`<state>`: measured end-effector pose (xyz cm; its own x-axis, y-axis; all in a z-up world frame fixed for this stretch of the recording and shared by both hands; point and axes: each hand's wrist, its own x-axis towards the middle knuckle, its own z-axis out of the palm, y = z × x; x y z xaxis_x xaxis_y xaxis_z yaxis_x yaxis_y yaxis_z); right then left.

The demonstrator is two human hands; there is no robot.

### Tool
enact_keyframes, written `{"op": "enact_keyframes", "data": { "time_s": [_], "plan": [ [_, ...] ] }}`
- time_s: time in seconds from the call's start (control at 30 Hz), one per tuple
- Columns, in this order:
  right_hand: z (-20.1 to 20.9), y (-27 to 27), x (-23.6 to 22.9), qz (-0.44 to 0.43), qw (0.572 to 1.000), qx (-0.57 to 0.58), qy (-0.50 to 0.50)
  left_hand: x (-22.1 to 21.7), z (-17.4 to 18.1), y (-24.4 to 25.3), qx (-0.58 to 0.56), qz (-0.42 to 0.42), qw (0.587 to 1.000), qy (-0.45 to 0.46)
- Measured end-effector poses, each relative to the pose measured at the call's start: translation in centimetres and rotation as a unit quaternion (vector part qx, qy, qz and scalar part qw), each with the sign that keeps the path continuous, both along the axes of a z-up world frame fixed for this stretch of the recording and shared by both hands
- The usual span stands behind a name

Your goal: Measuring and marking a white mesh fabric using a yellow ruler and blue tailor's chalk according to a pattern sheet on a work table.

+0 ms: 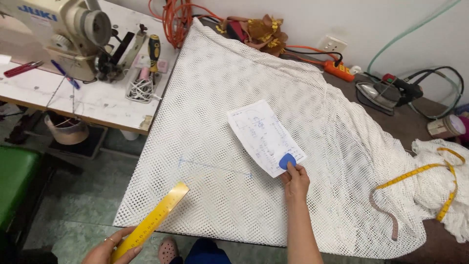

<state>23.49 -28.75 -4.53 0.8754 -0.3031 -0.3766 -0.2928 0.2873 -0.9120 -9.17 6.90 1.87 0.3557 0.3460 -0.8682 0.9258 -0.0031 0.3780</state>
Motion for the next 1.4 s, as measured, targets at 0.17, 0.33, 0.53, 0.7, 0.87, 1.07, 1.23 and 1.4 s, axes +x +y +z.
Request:
{"op": "enact_keyframes", "data": {
  "time_s": [0.17,0.33,0.53,0.7,0.87,1.07,1.23,1.4],
  "plan": [
    [-0.6,4.3,2.2,0.067,0.998,-0.007,-0.009,-0.2,0.4,0.6,-0.06,0.1,0.993,0.032],
    [0.4,8.9,5.7,0.145,0.989,0.0,-0.005,-0.2,-1.8,0.0,0.007,0.048,0.998,0.042],
    [3.6,11.1,7.3,0.216,0.972,-0.078,0.041,2.7,-0.6,-2.1,0.071,-0.02,0.995,0.067],
    [4.4,8.1,5.7,0.208,0.973,-0.101,0.016,4.0,-2.5,-3.5,0.047,-0.019,0.998,0.046],
    [5.3,4.7,2.4,0.195,0.978,-0.057,0.054,3.8,-4.9,-4.5,0.088,-0.08,0.993,0.021],
    [4.1,3.2,-0.5,0.182,0.978,-0.01,0.098,4.4,-5.1,-5.2,0.124,-0.082,0.989,-0.007],
    [1.8,3.6,-0.8,0.168,0.983,0.023,0.077,5.7,-3.7,-5.2,0.111,-0.07,0.991,-0.028],
    [2.8,5.2,-1.2,0.197,0.976,0.012,0.089,6.1,-3.7,-4.4,0.094,-0.064,0.993,-0.007]
  ]
}}
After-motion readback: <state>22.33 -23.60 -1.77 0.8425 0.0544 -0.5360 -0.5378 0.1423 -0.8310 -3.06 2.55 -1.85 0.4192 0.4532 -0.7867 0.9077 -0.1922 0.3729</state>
